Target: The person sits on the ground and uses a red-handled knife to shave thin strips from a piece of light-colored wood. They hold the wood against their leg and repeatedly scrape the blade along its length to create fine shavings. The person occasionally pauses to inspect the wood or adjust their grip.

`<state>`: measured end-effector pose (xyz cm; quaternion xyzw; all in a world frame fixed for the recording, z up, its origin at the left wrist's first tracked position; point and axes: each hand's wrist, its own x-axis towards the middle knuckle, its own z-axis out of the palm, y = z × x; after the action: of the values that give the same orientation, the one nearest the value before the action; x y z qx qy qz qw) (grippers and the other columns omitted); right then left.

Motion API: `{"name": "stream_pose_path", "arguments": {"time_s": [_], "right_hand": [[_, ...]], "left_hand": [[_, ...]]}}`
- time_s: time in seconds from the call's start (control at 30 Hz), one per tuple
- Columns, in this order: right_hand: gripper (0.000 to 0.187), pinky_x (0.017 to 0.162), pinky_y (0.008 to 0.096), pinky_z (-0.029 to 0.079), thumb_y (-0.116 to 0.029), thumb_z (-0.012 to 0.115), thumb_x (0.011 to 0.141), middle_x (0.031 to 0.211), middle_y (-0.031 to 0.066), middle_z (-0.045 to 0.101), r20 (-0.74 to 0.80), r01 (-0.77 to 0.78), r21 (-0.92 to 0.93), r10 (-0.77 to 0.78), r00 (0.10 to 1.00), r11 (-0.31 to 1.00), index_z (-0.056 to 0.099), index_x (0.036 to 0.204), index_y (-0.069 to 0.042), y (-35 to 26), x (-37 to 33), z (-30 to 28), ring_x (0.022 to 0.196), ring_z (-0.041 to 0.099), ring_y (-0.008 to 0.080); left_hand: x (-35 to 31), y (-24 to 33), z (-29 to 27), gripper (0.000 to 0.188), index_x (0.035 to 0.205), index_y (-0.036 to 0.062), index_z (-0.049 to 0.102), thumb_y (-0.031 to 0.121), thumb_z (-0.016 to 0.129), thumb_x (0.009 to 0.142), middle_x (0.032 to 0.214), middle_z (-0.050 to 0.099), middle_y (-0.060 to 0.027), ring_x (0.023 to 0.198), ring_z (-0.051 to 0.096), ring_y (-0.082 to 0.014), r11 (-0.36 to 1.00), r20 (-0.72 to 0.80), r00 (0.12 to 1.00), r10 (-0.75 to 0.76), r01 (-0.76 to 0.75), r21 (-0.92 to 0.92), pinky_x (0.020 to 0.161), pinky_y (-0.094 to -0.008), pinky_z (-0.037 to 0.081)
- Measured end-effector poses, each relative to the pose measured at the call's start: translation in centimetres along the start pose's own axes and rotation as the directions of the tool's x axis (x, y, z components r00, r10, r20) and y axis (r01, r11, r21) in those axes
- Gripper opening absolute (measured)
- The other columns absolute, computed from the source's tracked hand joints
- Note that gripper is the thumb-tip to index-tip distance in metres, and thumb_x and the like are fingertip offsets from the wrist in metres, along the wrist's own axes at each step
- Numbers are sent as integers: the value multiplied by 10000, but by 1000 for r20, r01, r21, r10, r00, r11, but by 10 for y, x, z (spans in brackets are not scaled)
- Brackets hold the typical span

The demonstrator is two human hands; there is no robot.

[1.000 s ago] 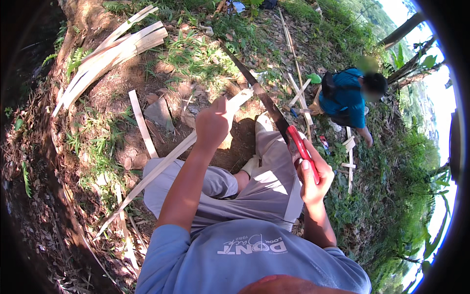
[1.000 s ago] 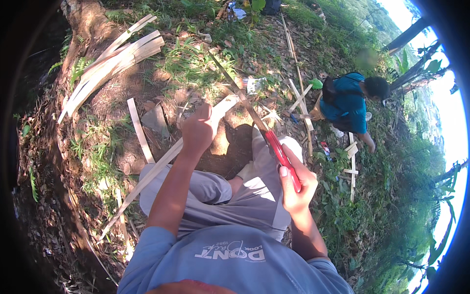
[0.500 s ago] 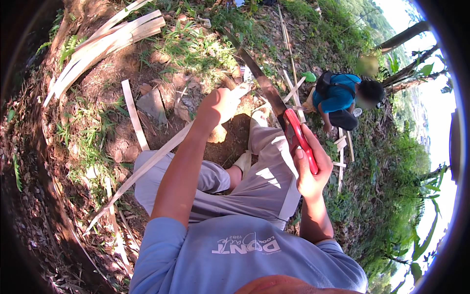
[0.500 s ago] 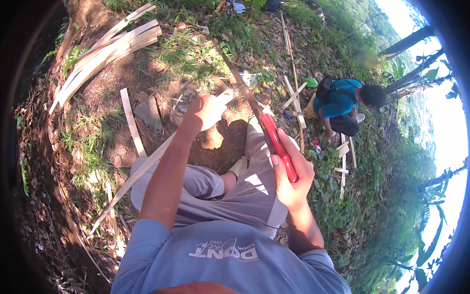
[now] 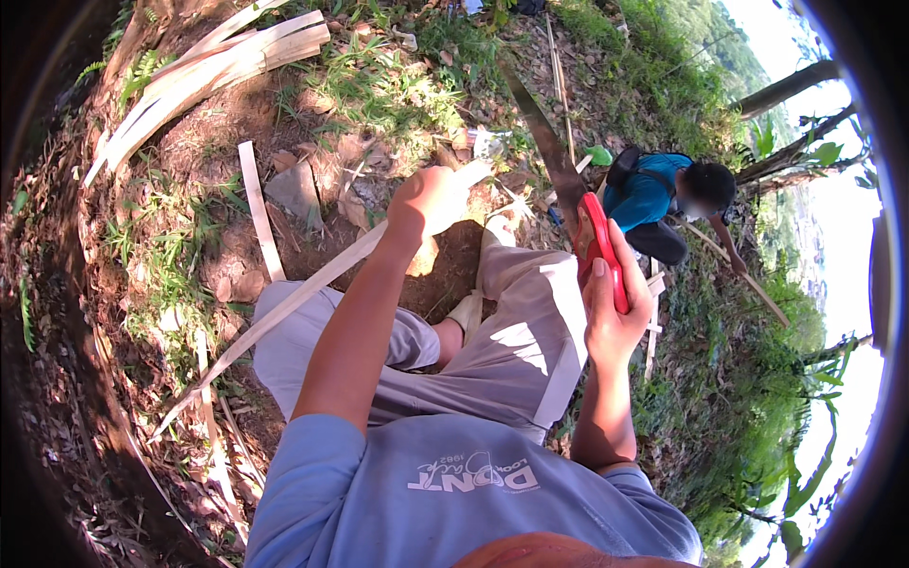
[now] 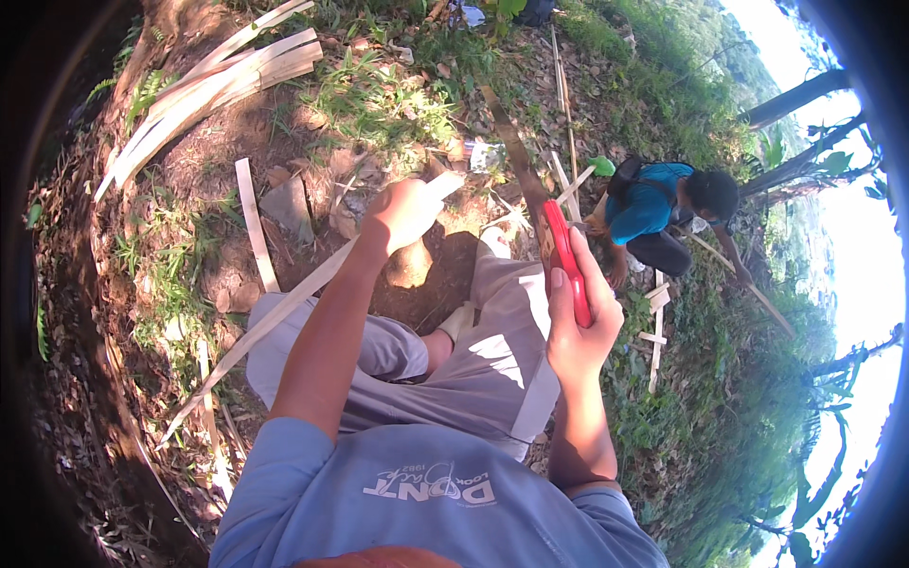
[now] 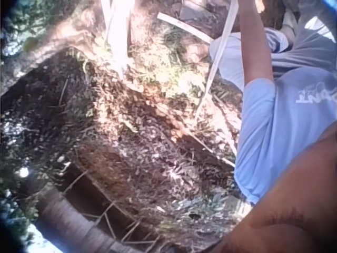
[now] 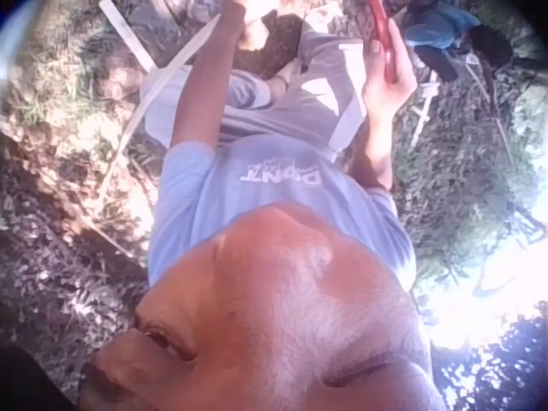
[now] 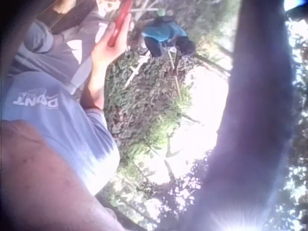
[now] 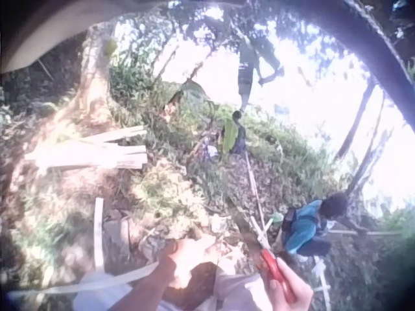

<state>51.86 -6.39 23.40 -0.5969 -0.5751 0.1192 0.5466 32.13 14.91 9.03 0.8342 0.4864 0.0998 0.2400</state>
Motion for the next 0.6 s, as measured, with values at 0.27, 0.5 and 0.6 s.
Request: {"name": "stream_pose_path", "arguments": {"time_s": [0.27, 0.5, 0.6], "right_hand": [[414, 905, 264, 546, -77, 695, 1030, 1161, 128, 803, 141, 0, -44, 6, 990, 999, 672, 1437, -10, 6, 27, 43, 986, 713, 102], [395, 943, 267, 542, -49, 685, 1032, 1177, 134, 800, 115, 77, 191, -100, 988, 979, 670, 1418, 34, 44, 56, 100, 1037, 721, 117], [377, 952, 273, 545, -38, 680, 1035, 1183, 136, 798, 123, 61, 227, -90, 988, 972, 676, 1401, 49, 48, 55, 110, 1049, 725, 125]], "left_hand": [[-5, 9, -14, 442, 1056, 15, 800, 434, 682, 977, 864, 748, -213, 848, 768, -314, 762, 176, 984, 5, 111, -638, 794, -473, 573], [-7, 17, 12, 321, 896, 12, 800, 307, 673, 892, 798, 725, -257, 780, 744, -434, 980, -127, 992, 22, -47, -192, 712, -516, 600], [-8, 17, 11, 299, 849, 16, 799, 283, 664, 856, 802, 727, -250, 780, 746, -427, 982, -146, 989, -4, -23, -186, 708, -516, 602]]}}
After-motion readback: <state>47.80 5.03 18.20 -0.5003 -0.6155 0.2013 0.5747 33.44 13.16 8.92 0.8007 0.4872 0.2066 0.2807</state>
